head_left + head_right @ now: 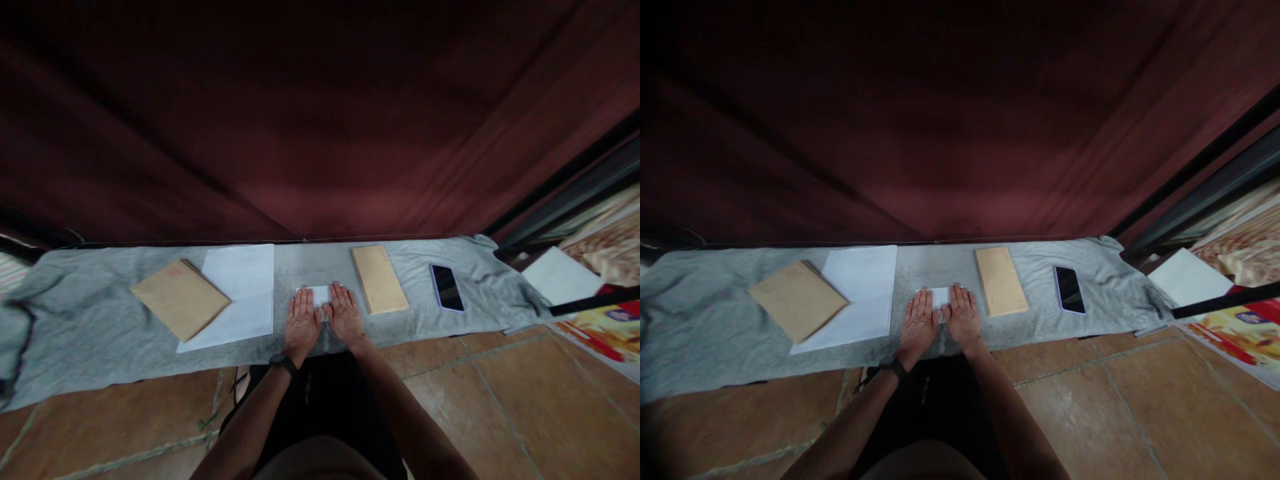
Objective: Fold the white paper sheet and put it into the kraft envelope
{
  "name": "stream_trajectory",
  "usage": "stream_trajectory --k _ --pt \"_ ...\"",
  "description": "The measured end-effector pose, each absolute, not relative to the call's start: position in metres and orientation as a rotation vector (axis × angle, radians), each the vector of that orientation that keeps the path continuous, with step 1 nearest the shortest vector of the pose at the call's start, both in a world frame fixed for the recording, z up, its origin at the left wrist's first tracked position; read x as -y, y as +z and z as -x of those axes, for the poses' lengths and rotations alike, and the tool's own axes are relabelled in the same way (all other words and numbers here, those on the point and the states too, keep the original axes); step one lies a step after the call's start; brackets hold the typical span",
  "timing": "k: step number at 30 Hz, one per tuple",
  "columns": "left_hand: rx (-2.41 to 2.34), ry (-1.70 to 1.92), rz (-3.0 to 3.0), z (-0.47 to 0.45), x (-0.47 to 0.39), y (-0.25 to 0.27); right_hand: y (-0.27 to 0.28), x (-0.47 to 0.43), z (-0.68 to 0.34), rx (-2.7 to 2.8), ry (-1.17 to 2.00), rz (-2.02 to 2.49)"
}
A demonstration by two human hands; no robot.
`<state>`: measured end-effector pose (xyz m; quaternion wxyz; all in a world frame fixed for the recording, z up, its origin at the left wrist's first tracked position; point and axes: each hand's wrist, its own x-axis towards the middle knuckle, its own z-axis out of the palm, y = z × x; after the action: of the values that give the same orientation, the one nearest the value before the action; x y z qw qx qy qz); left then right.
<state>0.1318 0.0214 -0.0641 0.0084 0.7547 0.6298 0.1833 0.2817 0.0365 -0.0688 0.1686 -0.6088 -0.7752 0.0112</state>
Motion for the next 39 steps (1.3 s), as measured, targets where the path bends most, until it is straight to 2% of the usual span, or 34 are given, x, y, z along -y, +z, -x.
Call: stream_trajectory --k 25,39 --pt "-2.026 0.493 -2.349 -0.116 -0.006 -0.056 -0.065 -0.026 -0.293 2.18 -0.039 1.746" --pt "-2.087 0.621 -2.33 -0.114 0.006 -0.056 -0.063 -0.014 -0.302 2.153 -0.048 1.781"
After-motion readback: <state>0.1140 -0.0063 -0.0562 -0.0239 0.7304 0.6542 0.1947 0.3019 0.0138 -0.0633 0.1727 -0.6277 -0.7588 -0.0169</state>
